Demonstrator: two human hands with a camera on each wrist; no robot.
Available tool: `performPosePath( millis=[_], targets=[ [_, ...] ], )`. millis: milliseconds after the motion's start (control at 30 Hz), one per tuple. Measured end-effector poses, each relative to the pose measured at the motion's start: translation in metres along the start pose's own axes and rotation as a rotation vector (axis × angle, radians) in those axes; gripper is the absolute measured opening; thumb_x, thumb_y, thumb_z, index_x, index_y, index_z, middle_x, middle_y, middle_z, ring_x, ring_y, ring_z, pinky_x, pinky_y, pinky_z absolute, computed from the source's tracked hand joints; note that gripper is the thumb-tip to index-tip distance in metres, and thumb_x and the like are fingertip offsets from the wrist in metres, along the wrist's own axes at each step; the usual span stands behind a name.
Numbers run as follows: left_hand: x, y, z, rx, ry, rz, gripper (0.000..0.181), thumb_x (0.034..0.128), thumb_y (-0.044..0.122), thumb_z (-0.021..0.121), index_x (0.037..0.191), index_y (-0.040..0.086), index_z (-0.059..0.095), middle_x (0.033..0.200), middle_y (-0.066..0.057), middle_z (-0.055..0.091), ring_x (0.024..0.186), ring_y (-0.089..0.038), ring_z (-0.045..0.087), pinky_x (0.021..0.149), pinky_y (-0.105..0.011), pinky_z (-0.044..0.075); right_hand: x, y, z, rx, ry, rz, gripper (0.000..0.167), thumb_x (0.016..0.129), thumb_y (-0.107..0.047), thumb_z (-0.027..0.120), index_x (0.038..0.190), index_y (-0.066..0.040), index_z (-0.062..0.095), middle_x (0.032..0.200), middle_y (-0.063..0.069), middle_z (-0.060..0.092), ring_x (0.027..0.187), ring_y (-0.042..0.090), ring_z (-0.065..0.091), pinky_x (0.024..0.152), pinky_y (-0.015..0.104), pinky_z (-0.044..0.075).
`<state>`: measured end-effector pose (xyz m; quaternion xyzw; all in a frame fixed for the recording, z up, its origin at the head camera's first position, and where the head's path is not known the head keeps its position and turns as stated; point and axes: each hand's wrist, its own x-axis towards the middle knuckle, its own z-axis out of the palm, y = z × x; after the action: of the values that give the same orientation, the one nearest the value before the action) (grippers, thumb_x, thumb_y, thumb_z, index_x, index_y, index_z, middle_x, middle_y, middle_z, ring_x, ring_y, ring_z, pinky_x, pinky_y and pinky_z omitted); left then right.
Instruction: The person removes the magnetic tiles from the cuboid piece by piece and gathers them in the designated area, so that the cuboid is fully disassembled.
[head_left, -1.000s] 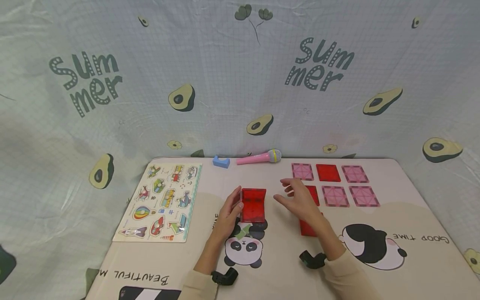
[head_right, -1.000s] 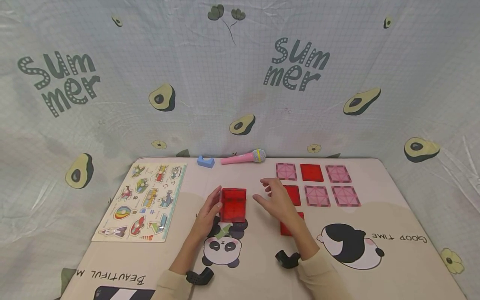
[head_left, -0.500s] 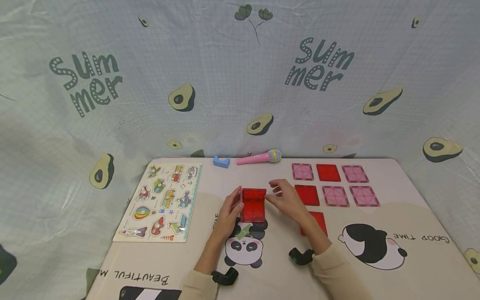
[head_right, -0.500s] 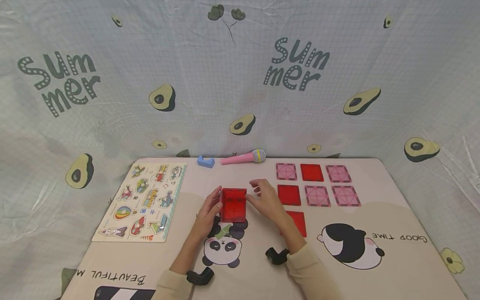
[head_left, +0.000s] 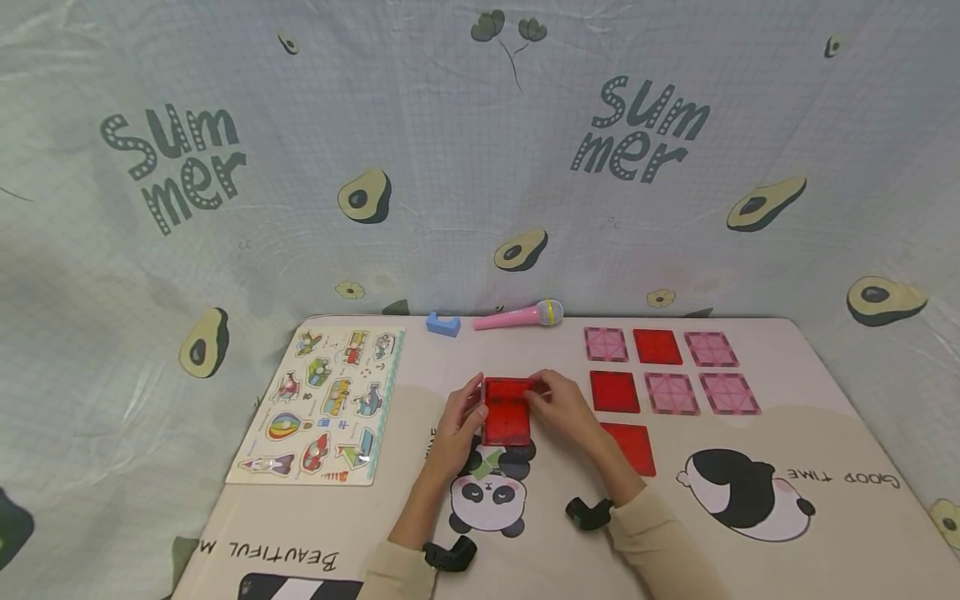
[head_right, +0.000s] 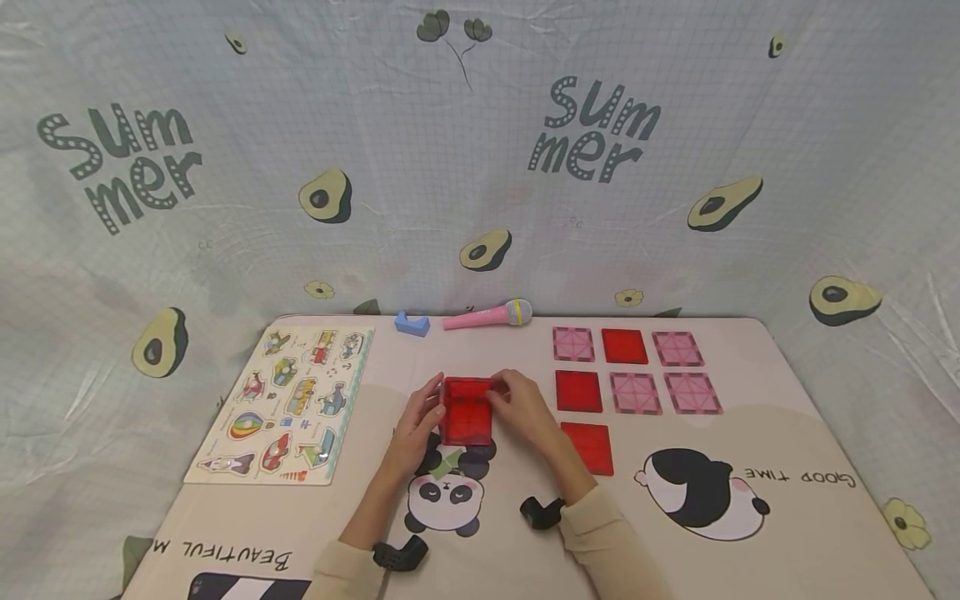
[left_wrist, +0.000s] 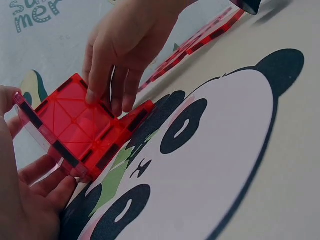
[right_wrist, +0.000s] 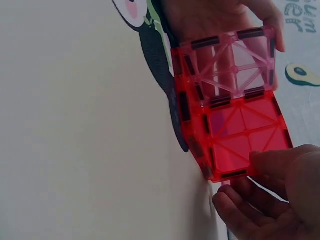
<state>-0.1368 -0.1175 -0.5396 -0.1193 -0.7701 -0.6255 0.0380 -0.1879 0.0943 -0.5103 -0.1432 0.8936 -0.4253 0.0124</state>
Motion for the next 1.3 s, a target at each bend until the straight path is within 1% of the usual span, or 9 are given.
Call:
performPosePath(
  millis=[133, 233, 367, 500, 733, 933, 1067, 1167, 1300],
  targets=[
    [-0.0004, 0.0007, -0.0003, -0.004, -0.004, -0.006, 0.059, 0.1008, 0.025, 0.051, 0.156, 0.012, 0.034, 0.151, -0.014, 0.045, 0.140, -0.037, 0.047, 0.114, -0.056, 0.042, -0.0004, 0.0013, 0.0039, -0.013, 0.003, 0.001, 0.018, 0.094, -0.015, 0.068, 0.110, -0.007, 0.067, 0.103, 0.007, 0.071, 0.098, 0.022, 0.067, 0.094, 0.041, 0.060],
    [-0.0005, 0.0011, -0.0002, -0.004, -0.001, -0.023, 0.059, 0.1004, 0.025, 0.051, 0.157, 0.016, 0.035, 0.152, -0.012, 0.045, 0.141, -0.036, 0.047, 0.114, -0.055, 0.042, -0.0003, 0.0022, 0.0056, -0.026, 0.016, -0.014, 0.014, 0.094, -0.015, 0.068, 0.106, -0.008, 0.067, 0.100, 0.006, 0.071, 0.096, 0.022, 0.067, 0.093, 0.041, 0.060],
    [-0.0011, 0.0020, 0.0003, -0.001, 0.005, -0.028, 0.058, 0.1002, 0.025, 0.051, 0.156, 0.020, 0.036, 0.152, -0.012, 0.046, 0.140, -0.036, 0.047, 0.114, -0.055, 0.042, 0.0006, 0.0032, 0.0068, -0.038, 0.033, -0.032, 0.011, 0.094, -0.015, 0.068, 0.103, -0.008, 0.067, 0.097, 0.006, 0.071, 0.093, 0.022, 0.067, 0.091, 0.040, 0.061],
    [-0.0019, 0.0041, 0.0001, -0.004, 0.006, -0.030, 0.057, 0.1006, 0.025, 0.051, 0.156, 0.022, 0.036, 0.152, -0.013, 0.046, 0.140, -0.036, 0.048, 0.114, -0.056, 0.042, 0.0022, 0.0041, 0.0078, -0.046, 0.044, -0.034, 0.012, 0.094, -0.015, 0.068, 0.103, -0.007, 0.068, 0.096, 0.007, 0.072, 0.092, 0.021, 0.067, 0.090, 0.040, 0.061],
    [-0.0015, 0.0050, 0.0012, -0.035, 0.018, -0.034, 0.059, 0.0992, 0.020, 0.051, 0.156, 0.017, 0.036, 0.153, -0.016, 0.045, 0.140, -0.039, 0.047, 0.114, -0.059, 0.040, 0.0043, 0.0033, 0.0092, -0.046, 0.053, 0.014, 0.017, 0.094, -0.016, 0.069, 0.107, -0.006, 0.068, 0.100, 0.009, 0.073, 0.095, 0.022, 0.067, 0.091, 0.040, 0.061],
    [-0.0015, 0.0064, 0.0003, -0.014, 0.017, -0.041, 0.058, 0.0995, 0.025, 0.052, 0.155, 0.021, 0.037, 0.153, -0.013, 0.045, 0.140, -0.037, 0.047, 0.114, -0.058, 0.041, 0.0051, 0.0044, 0.0090, -0.038, 0.059, 0.021, 0.015, 0.095, -0.017, 0.068, 0.105, -0.006, 0.068, 0.098, 0.009, 0.073, 0.093, 0.023, 0.067, 0.090, 0.040, 0.061],
    [-0.0008, 0.0049, 0.0005, -0.007, 0.020, -0.035, 0.057, 0.1001, 0.025, 0.052, 0.155, 0.018, 0.038, 0.154, -0.013, 0.045, 0.140, -0.037, 0.047, 0.114, -0.058, 0.041, 0.0056, 0.0069, 0.0094, -0.044, 0.085, 0.013, 0.013, 0.094, -0.017, 0.069, 0.100, -0.006, 0.066, 0.093, 0.008, 0.072, 0.086, 0.020, 0.065, 0.083, 0.037, 0.062],
    [-0.0006, 0.0042, 0.0007, 0.005, 0.019, -0.037, 0.057, 0.1009, 0.025, 0.052, 0.155, 0.016, 0.037, 0.155, -0.012, 0.045, 0.141, -0.036, 0.047, 0.114, -0.056, 0.042, 0.0056, 0.0079, 0.0094, -0.038, 0.100, 0.020, 0.013, 0.094, -0.016, 0.070, 0.097, -0.006, 0.064, 0.089, 0.008, 0.071, 0.080, 0.019, 0.061, 0.077, 0.032, 0.060],
    [-0.0005, 0.0045, 0.0003, 0.014, 0.011, -0.044, 0.057, 0.1015, 0.025, 0.051, 0.156, 0.018, 0.036, 0.155, -0.011, 0.044, 0.141, -0.034, 0.047, 0.115, -0.054, 0.041, 0.0056, 0.0072, 0.0085, -0.038, 0.108, 0.025, 0.013, 0.094, -0.017, 0.070, 0.097, -0.005, 0.064, 0.087, 0.009, 0.070, 0.079, 0.019, 0.059, 0.075, 0.030, 0.057]
  ],
)
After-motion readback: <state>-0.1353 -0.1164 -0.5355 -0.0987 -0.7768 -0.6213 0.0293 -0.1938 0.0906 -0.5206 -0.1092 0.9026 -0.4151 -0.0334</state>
